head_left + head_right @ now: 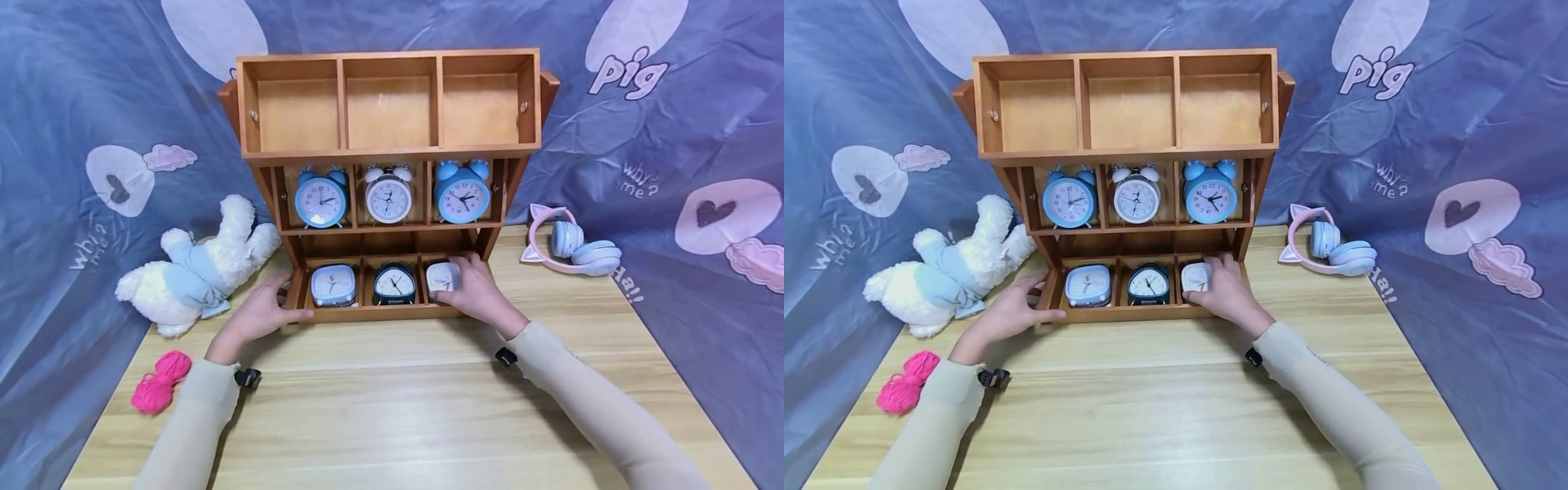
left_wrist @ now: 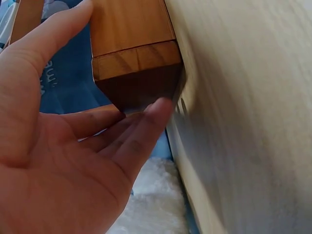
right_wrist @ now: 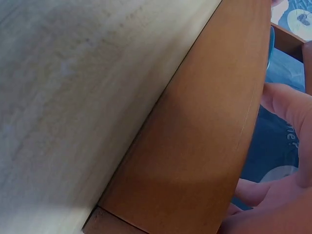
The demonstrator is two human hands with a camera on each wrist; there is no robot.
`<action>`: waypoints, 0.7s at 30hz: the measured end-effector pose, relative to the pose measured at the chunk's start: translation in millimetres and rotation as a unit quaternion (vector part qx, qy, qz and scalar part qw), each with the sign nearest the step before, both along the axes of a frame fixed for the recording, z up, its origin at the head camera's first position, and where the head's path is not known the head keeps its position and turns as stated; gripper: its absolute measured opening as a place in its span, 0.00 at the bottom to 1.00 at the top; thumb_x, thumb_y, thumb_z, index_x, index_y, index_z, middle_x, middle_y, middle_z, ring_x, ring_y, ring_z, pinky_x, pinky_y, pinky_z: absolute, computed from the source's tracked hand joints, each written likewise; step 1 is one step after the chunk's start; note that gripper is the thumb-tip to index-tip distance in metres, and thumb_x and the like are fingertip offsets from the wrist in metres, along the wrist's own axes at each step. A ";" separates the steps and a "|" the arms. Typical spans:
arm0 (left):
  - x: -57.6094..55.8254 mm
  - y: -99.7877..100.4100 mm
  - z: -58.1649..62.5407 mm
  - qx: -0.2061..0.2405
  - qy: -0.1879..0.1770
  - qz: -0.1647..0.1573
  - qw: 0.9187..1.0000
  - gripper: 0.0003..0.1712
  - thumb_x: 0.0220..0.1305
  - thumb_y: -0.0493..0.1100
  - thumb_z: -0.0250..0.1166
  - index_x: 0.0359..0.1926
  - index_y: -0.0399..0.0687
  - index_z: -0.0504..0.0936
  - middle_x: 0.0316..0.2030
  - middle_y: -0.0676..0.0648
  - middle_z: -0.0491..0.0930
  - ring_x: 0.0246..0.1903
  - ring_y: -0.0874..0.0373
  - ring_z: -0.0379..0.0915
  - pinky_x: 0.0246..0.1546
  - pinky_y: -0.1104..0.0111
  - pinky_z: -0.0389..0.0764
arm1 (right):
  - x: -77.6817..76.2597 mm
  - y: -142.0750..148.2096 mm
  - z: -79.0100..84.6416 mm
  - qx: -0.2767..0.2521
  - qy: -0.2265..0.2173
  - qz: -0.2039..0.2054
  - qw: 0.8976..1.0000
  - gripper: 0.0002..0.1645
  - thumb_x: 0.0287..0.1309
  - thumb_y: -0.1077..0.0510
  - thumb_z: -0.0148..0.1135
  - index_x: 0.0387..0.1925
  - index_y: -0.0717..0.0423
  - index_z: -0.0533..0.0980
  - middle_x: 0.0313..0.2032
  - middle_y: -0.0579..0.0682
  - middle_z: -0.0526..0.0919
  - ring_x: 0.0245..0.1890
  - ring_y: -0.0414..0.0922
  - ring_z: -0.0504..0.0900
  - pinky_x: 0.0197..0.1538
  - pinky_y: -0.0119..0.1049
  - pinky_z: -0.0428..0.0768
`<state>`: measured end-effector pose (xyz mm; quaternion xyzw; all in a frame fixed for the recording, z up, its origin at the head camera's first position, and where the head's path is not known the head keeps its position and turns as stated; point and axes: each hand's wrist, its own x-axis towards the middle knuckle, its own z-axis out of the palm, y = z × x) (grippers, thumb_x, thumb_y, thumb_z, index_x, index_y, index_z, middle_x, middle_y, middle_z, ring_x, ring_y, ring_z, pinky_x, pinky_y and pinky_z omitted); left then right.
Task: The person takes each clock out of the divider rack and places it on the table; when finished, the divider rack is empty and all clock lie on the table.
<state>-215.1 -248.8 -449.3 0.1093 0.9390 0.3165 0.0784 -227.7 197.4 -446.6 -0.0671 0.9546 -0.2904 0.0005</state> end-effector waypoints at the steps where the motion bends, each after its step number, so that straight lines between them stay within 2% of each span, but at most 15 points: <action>1: -0.1 0.2 0.0 0.000 -0.001 0.001 1.000 0.69 0.64 0.68 0.81 0.87 0.32 0.57 0.83 0.23 0.61 0.76 0.25 0.69 0.75 0.33 0.72 | -0.3 -0.2 -0.3 0.002 -0.001 -0.001 1.000 0.59 0.57 0.44 0.85 0.80 0.67 0.68 0.77 0.73 0.66 0.76 0.70 0.68 0.81 0.66 0.68; 4: 0.0 1.3 0.2 -0.004 -0.003 0.003 1.000 0.67 0.65 0.64 0.81 0.87 0.32 0.57 0.83 0.25 0.62 0.74 0.28 0.73 0.75 0.36 0.74 | -1.7 -0.5 -1.4 0.007 -0.007 -0.001 1.000 0.61 0.56 0.44 0.86 0.81 0.68 0.67 0.78 0.73 0.65 0.76 0.70 0.68 0.80 0.65 0.69; 11: -0.6 0.9 -2.3 0.001 -0.009 0.009 1.000 0.66 0.65 0.61 0.82 0.88 0.33 0.56 0.84 0.24 0.60 0.76 0.26 0.70 0.76 0.35 0.73 | -4.2 -1.7 -1.8 0.021 -0.032 -0.011 0.999 0.65 0.56 0.40 0.85 0.82 0.70 0.64 0.79 0.73 0.63 0.77 0.70 0.68 0.80 0.64 0.70; 21: -0.3 -5.3 -9.5 0.031 -0.013 0.008 0.999 0.65 0.66 0.59 0.82 0.88 0.35 0.57 0.82 0.27 0.66 0.71 0.30 0.77 0.70 0.38 0.80 | -6.7 -3.9 -4.3 0.020 -0.016 -0.013 1.000 0.63 0.53 0.43 0.85 0.79 0.71 0.67 0.78 0.72 0.65 0.74 0.68 0.71 0.78 0.63 0.73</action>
